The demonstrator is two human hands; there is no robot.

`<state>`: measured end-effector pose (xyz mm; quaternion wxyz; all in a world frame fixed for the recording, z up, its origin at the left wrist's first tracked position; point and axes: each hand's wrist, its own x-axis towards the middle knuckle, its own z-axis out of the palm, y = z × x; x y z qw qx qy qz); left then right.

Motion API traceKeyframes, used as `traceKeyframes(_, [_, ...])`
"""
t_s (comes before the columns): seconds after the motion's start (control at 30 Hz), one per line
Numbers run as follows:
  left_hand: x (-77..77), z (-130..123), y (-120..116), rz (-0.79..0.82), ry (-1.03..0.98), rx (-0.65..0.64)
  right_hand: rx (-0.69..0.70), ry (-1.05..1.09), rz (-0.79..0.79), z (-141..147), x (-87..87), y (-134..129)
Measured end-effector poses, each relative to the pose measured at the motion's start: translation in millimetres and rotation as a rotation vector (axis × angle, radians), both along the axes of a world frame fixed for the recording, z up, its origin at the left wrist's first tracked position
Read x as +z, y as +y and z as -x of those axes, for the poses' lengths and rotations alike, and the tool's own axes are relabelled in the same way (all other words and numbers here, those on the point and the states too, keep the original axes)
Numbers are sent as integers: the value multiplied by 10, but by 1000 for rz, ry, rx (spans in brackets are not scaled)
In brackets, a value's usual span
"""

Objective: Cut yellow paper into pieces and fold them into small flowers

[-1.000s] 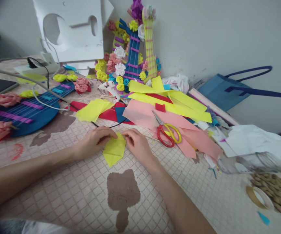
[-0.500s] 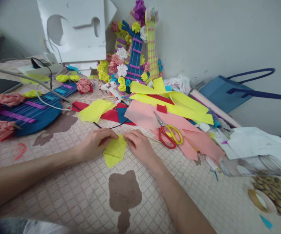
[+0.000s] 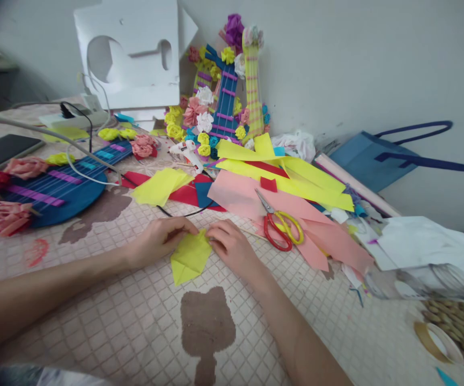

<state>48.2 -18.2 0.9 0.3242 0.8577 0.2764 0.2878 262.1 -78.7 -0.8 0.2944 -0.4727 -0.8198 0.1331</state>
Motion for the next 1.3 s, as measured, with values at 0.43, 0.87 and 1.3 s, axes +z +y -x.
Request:
traceKeyframes(0.43, [-116,5,24,-143,-31,-123,86,-16,50,-137,38,-62])
traceKeyframes(0.87, [-41,3,41,23,-26,-134,90,-37,-61,-77,-10,-44])
traceKeyframes(1.3, [82,109,43,-62,12,41,115,-14,-58,-66,-1,-70])
